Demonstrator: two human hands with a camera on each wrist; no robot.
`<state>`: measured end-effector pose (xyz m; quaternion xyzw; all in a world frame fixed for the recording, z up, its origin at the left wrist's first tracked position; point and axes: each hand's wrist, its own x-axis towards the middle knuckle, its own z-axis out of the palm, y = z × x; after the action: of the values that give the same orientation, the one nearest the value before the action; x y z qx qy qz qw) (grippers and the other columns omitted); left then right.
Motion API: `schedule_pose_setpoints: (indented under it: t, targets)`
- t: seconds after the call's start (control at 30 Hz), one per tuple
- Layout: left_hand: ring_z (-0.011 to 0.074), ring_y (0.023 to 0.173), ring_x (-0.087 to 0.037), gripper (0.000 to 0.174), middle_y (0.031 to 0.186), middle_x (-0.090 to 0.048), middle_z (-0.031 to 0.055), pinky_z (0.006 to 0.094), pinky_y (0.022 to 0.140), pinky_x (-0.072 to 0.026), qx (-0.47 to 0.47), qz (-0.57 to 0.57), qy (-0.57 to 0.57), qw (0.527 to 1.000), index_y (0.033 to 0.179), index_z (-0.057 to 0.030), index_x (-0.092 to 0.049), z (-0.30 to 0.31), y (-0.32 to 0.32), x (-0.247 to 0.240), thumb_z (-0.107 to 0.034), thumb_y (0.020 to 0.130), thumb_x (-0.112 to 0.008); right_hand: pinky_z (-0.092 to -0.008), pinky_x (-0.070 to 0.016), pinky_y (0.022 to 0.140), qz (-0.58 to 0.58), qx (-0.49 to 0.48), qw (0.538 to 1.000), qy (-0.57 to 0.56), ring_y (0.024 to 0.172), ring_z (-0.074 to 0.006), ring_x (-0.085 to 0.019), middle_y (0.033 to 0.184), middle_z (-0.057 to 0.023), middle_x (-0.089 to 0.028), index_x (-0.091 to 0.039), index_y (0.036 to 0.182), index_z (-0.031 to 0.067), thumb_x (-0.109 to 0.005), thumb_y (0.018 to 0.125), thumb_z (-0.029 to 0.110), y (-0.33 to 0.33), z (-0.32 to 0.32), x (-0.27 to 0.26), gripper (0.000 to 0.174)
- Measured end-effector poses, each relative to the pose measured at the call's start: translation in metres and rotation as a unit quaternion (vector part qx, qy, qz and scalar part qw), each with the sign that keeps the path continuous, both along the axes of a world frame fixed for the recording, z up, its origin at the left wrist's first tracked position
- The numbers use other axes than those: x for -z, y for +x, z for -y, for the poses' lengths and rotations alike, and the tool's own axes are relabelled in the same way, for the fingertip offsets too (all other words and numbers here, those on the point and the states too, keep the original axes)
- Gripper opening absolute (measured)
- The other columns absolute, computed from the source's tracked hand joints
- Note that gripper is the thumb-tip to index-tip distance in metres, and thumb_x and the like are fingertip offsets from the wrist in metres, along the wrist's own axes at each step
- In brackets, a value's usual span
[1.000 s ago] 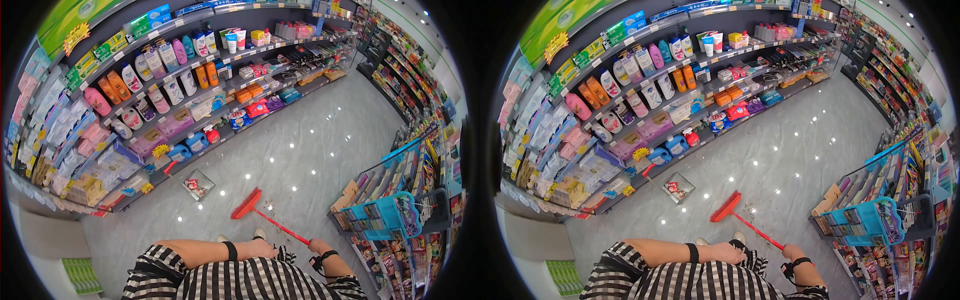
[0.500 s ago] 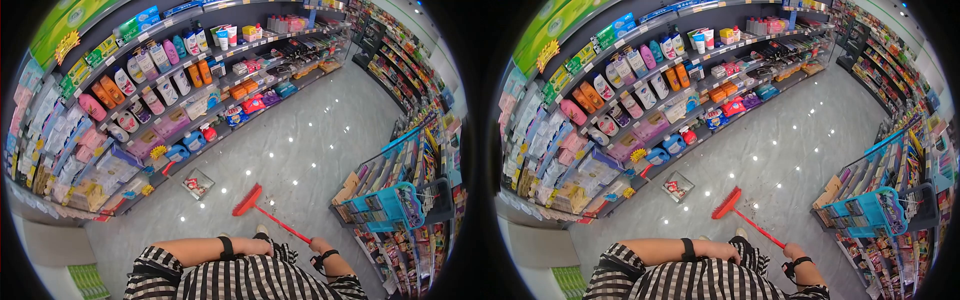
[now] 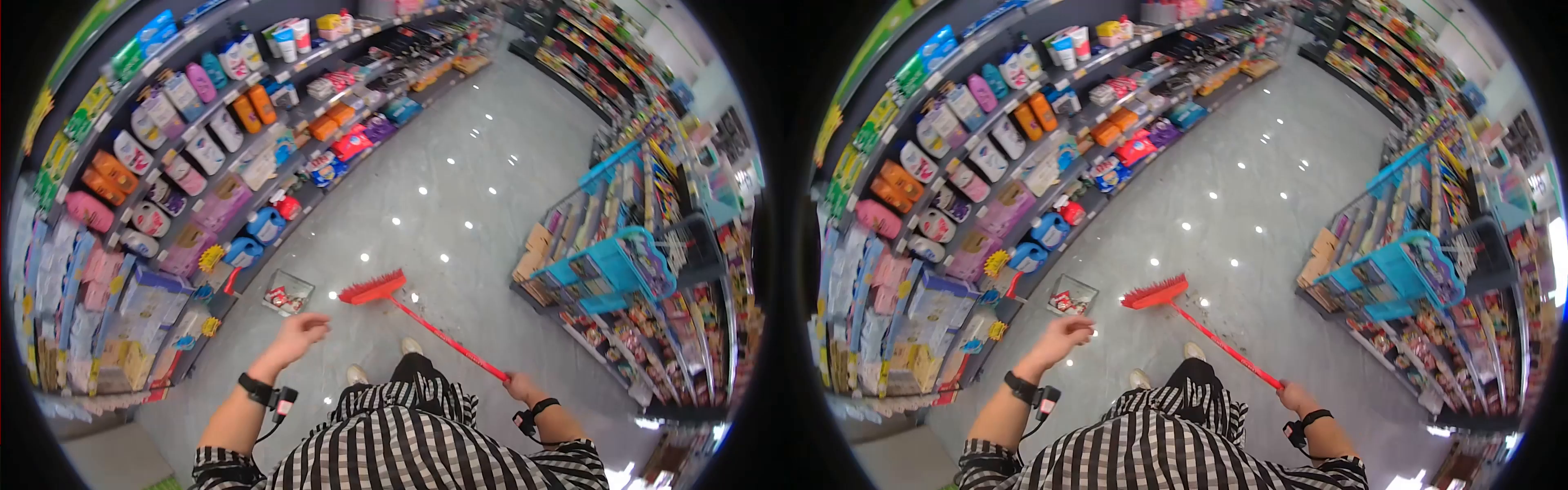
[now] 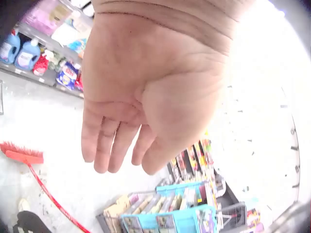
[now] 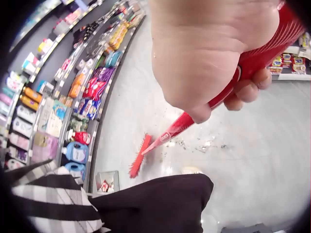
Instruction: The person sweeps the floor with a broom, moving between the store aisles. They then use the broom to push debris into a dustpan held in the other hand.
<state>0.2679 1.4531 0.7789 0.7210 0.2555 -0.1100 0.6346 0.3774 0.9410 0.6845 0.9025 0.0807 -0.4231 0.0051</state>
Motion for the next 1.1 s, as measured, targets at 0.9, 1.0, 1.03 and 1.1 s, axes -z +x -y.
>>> schedule_pose_setpoints:
  t: [0.9, 1.0, 1.03, 1.1]
  targets:
    - [0.0161, 0.062, -0.061, 0.024, 0.075, -0.063, 0.0104, 0.0276, 0.057, -0.0481, 0.124, -0.186, 0.231, 0.947, 0.093, 0.0025, -0.061, -0.074, -0.125, 0.112, -0.013, 0.075, -0.057, -0.0397, -0.0401, 0.042, -0.066, 0.765, 0.574, 0.286, 0.045, -0.0222, -0.044, 0.053, -0.0061, -0.040, -0.036, 0.075, 0.0054, -0.046, 0.080, 0.006, -0.172, 0.045, 0.130, 0.011]
    - [0.0171, 0.068, -0.062, 0.025, 0.074, -0.064, 0.0124, 0.0283, 0.065, -0.0490, 0.167, -0.109, 0.298, 0.933, 0.092, -0.0024, -0.063, -0.032, -0.083, 0.076, -0.017, 0.073, -0.062, -0.0427, -0.0401, 0.044, 0.059, 0.453, 0.839, 0.295, 0.047, -0.0323, -0.050, 0.053, -0.0151, -0.049, -0.052, 0.067, 0.0042, -0.059, 0.072, 0.022, -0.121, 0.039, 0.169, 0.020]
    - [0.0175, 0.071, -0.062, 0.026, 0.075, -0.064, 0.0115, 0.0282, 0.067, -0.0489, 0.179, -0.092, 0.272, 0.941, 0.095, -0.0035, -0.063, -0.012, -0.064, 0.064, -0.017, 0.073, -0.062, -0.0435, -0.0402, 0.045, 0.174, -0.001, 0.940, 0.294, 0.049, -0.0356, -0.052, 0.054, -0.0181, -0.052, -0.056, 0.062, 0.0044, -0.063, 0.068, 0.029, -0.110, 0.037, 0.174, 0.027]
    - [0.0185, 0.075, -0.062, 0.032, 0.084, -0.064, 0.0113, 0.0285, 0.068, -0.0490, 0.217, -0.067, 0.190, 0.955, 0.103, -0.0053, -0.060, 0.030, -0.029, 0.055, -0.017, 0.073, -0.064, -0.0435, -0.0411, 0.047, 0.216, -0.002, 0.939, 0.266, 0.054, -0.0369, -0.055, 0.057, -0.0192, -0.054, -0.060, 0.054, 0.0058, -0.067, 0.059, 0.039, -0.089, -0.013, 0.188, 0.035]
